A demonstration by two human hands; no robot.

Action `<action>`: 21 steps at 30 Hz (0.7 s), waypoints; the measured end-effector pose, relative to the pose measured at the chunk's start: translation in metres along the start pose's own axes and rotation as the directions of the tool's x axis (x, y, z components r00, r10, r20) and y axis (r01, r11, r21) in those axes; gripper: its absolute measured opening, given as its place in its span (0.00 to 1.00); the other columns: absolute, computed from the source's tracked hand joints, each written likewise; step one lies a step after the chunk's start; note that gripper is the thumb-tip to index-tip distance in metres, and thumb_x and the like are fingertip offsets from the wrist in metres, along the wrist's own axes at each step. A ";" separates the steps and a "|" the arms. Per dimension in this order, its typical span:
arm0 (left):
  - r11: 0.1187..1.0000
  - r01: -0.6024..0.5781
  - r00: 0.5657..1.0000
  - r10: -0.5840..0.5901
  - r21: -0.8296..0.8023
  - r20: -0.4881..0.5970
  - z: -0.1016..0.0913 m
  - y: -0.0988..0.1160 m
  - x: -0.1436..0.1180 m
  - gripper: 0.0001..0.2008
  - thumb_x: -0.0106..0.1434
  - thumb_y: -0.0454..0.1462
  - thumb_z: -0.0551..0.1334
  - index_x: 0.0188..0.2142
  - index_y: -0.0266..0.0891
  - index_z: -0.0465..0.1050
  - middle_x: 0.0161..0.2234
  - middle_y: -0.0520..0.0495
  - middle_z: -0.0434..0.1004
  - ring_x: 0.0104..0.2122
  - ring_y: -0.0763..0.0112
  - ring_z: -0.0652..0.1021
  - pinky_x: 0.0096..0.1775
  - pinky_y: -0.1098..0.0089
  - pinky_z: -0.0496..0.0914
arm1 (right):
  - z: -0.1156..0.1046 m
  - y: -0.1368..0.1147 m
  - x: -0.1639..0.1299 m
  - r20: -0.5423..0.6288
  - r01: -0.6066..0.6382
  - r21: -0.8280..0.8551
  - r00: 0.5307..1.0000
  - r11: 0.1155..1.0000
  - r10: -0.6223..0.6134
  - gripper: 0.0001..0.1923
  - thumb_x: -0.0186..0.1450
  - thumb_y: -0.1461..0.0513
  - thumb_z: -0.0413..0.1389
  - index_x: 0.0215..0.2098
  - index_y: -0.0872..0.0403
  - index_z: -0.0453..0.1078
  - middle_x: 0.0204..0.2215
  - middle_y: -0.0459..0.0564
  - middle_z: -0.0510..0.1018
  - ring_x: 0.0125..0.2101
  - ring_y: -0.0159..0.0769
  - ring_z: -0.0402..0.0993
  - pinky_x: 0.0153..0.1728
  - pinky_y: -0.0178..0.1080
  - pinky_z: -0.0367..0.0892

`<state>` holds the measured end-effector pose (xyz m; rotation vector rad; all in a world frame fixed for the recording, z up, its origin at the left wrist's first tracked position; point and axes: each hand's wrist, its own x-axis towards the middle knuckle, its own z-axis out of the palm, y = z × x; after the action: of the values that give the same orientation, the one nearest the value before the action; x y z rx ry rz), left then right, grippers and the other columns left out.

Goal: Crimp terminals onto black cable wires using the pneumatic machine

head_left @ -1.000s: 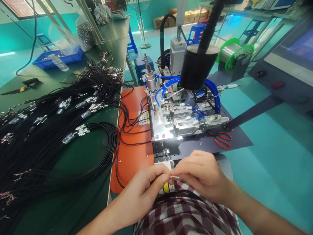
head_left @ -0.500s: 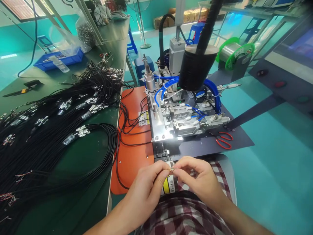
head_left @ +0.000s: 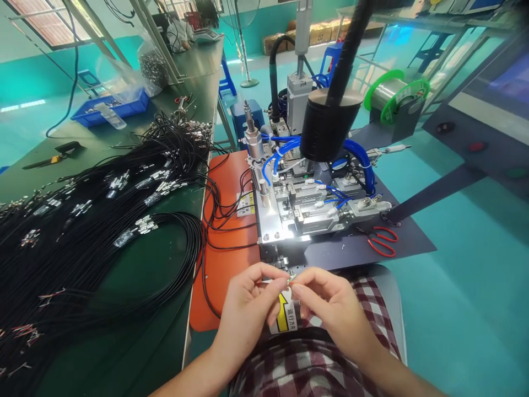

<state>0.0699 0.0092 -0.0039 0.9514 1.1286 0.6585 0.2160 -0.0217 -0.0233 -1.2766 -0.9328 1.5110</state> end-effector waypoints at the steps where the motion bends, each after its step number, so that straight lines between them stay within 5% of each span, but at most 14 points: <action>1: 0.998 0.037 0.999 -0.037 -0.046 0.014 0.000 0.001 0.001 0.10 0.61 0.43 0.62 0.31 0.37 0.69 0.11 0.62 0.55 0.13 0.83 0.53 0.20 0.77 0.49 | 0.000 0.001 0.000 -0.004 0.015 -0.023 1.000 1.000 -0.015 0.11 0.61 0.57 0.58 0.26 0.56 0.69 0.17 0.41 0.68 0.19 0.28 0.64 0.24 0.32 0.62; 10: 0.991 0.117 0.993 -0.115 -0.070 0.028 -0.003 0.001 0.009 0.10 0.56 0.41 0.66 0.29 0.35 0.70 0.12 0.62 0.51 0.14 0.84 0.52 0.19 0.77 0.43 | 0.004 0.000 0.003 -0.069 0.156 -0.237 0.982 0.959 -0.177 0.11 0.63 0.61 0.54 0.23 0.54 0.66 0.19 0.42 0.68 0.20 0.29 0.63 0.24 0.33 0.61; 14: 0.965 0.154 0.988 -0.149 -0.213 0.036 -0.004 0.001 0.012 0.10 0.55 0.39 0.66 0.27 0.35 0.69 0.12 0.61 0.55 0.13 0.86 0.51 0.19 0.76 0.42 | 0.007 0.010 0.004 -0.047 0.221 -0.322 0.968 0.921 -0.248 0.11 0.63 0.62 0.54 0.23 0.54 0.67 0.21 0.44 0.71 0.23 0.31 0.66 0.25 0.33 0.63; 21: 0.937 0.213 0.977 -0.201 -0.277 0.073 -0.010 0.002 0.012 0.07 0.57 0.36 0.64 0.28 0.34 0.70 0.12 0.60 0.57 0.13 0.87 0.53 0.19 0.77 0.43 | -0.013 0.005 0.016 0.000 0.039 -0.264 0.999 0.964 -0.040 0.06 0.61 0.60 0.57 0.30 0.54 0.73 0.25 0.45 0.74 0.24 0.32 0.66 0.27 0.34 0.63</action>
<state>0.0641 0.0238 -0.0087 0.5891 1.0457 0.6051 0.2277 -0.0079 -0.0350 -1.4396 -1.1797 1.3852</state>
